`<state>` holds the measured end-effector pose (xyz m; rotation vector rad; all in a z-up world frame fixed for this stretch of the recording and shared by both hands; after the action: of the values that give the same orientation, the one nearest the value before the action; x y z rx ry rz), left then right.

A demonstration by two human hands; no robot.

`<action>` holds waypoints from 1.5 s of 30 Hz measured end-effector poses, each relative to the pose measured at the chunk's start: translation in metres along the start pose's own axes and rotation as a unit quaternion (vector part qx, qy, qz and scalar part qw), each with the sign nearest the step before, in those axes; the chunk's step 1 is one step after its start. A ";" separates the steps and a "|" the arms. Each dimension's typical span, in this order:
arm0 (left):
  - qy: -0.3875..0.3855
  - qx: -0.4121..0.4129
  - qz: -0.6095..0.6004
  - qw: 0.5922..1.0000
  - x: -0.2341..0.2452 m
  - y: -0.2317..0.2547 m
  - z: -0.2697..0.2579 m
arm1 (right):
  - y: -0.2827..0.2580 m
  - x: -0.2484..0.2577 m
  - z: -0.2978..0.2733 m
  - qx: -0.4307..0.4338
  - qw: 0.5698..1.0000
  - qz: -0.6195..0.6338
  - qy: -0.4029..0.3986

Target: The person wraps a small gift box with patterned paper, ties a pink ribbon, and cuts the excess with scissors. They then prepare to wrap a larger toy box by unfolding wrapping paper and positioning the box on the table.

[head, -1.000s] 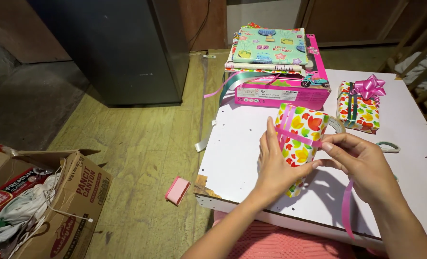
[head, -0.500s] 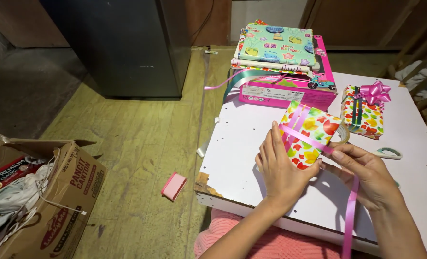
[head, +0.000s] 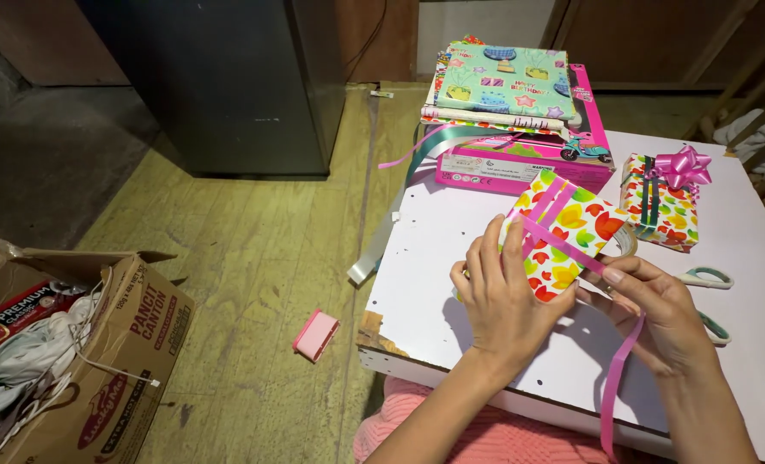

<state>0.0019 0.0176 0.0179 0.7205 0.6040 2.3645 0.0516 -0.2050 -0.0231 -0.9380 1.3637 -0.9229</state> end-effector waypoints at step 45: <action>-0.021 0.067 -0.084 0.994 0.006 0.001 0.007 | -0.031 -0.051 -0.009 -0.034 0.997 -0.069 0.025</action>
<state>0.0019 0.0227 0.0254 0.7449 0.7791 2.1649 0.0432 -0.1687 0.0247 -1.0779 1.3941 -1.0141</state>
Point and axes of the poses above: each hand's wrist, its own z-axis towards the middle knuckle, its own x-axis out of the back of the hand, y = z × x, the point moved 1 cm from there along z, towards the middle knuckle, and after that the axes turned 5 degrees about y, right-handed, at the moved point
